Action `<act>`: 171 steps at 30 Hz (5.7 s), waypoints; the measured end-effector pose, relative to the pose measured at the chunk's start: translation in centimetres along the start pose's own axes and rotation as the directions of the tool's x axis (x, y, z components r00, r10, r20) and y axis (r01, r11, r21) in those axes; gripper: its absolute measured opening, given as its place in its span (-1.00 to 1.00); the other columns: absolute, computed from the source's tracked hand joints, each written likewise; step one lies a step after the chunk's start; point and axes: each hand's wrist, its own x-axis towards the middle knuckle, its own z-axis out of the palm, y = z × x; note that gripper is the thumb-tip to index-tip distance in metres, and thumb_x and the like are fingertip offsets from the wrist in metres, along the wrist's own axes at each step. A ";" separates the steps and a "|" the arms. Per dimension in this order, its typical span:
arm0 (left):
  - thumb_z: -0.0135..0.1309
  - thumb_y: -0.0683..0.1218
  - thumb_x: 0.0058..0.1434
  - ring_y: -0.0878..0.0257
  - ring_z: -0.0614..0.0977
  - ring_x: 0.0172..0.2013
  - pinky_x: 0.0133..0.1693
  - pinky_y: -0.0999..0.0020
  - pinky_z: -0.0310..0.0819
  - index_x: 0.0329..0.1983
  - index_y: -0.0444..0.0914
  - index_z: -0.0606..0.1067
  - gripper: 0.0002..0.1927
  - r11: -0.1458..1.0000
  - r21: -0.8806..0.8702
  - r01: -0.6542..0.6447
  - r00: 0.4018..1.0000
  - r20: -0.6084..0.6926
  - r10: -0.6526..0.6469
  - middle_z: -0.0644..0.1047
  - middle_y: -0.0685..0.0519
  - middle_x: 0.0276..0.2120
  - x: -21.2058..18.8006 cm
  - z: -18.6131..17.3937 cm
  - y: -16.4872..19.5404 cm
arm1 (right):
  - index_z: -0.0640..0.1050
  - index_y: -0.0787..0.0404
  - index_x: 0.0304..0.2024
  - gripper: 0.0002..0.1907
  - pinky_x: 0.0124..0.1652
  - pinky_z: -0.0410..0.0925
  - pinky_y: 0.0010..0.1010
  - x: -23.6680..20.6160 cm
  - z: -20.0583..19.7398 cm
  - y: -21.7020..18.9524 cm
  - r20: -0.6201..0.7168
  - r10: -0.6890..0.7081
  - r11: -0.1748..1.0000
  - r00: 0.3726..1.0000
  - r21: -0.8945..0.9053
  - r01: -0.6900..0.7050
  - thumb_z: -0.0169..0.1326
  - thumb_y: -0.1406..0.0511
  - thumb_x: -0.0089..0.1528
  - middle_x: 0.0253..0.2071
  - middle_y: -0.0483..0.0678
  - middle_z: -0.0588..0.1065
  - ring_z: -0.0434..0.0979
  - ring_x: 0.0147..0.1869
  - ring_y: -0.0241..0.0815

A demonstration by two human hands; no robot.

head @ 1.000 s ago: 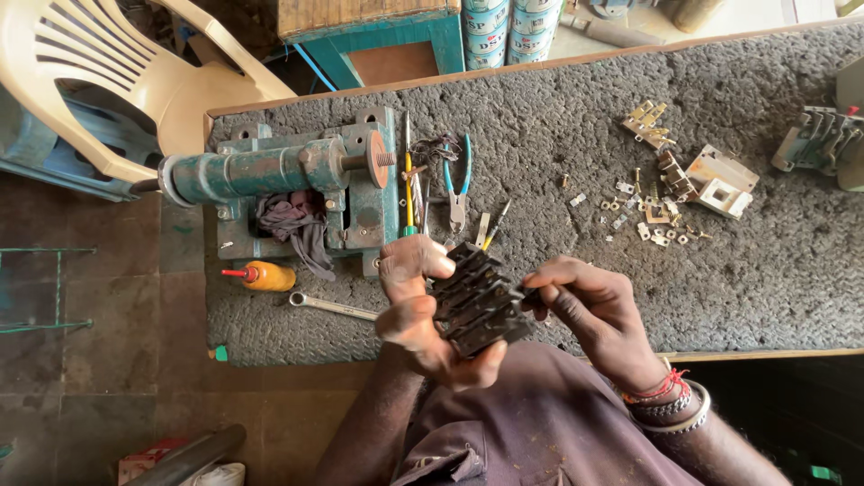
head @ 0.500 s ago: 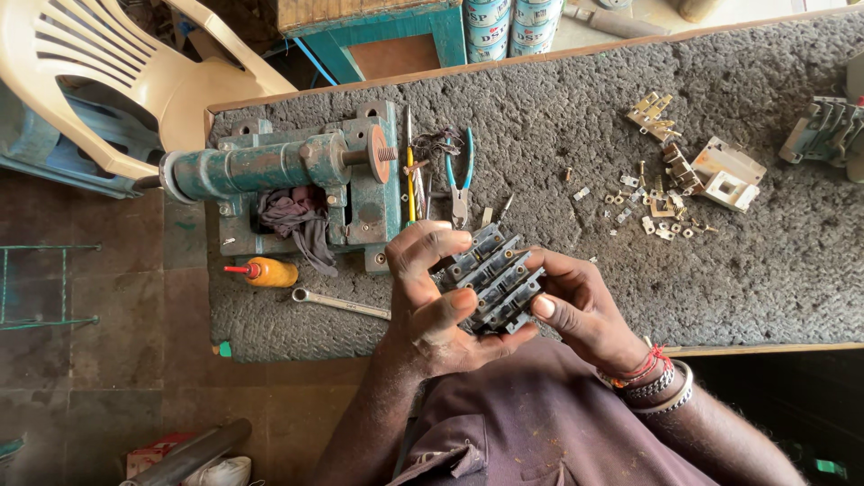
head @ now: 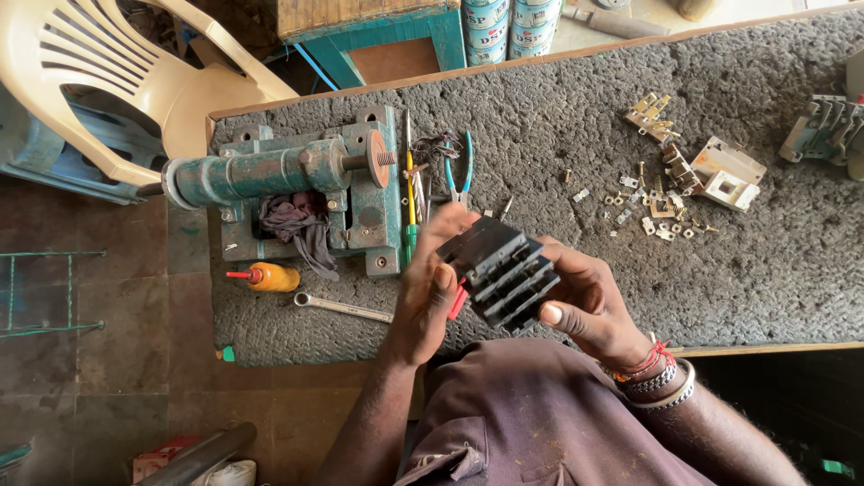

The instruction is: The person assembles a small black electrical component by hand, inserting metal contacts and using a screwdriver to tighten screws. They handle multiple small parts and tools on a cluttered workbench, repeatedly adjusting and securing the component.

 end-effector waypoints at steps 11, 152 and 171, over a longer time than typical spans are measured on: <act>-0.01 0.42 0.37 0.04 0.38 0.44 0.44 0.03 0.35 0.47 -0.30 0.23 -0.11 0.844 -0.534 -0.047 0.997 0.027 0.073 0.34 -0.19 0.41 -0.2 2.0 -2.4 | 0.53 0.27 0.19 -0.44 0.44 0.23 -0.20 1.6 0.4 -0.8 0.114 -0.308 0.754 0.945 -0.576 0.315 0.35 0.28 0.15 0.29 0.08 0.45 0.33 0.52 -0.06; 0.20 -0.17 0.23 0.06 0.67 -0.02 -0.02 0.16 0.65 -0.16 -0.26 0.37 -0.77 0.726 0.564 -0.394 0.822 -0.137 0.553 0.55 -0.08 -0.09 0.4 3.4 0.8 | 0.54 0.30 -0.21 -0.93 -0.14 0.42 -0.49 0.0 1.5 -1.0 -0.134 -0.449 0.766 0.884 -0.567 0.303 0.19 0.48 0.29 -0.21 -0.05 0.51 0.51 -0.11 -0.32; 0.38 -0.05 0.05 0.08 0.66 -0.08 -0.08 0.17 0.60 -0.12 -0.23 0.41 -0.56 0.833 0.467 -0.295 0.932 -0.051 0.359 0.54 -0.06 -0.07 -0.3 3.3 1.1 | 0.60 0.12 -0.27 -0.95 0.19 0.23 -0.16 1.1 3.8 -0.7 0.247 -0.580 0.326 0.776 -0.803 0.499 0.16 0.39 0.23 -0.30 -0.17 0.59 0.49 0.00 -0.14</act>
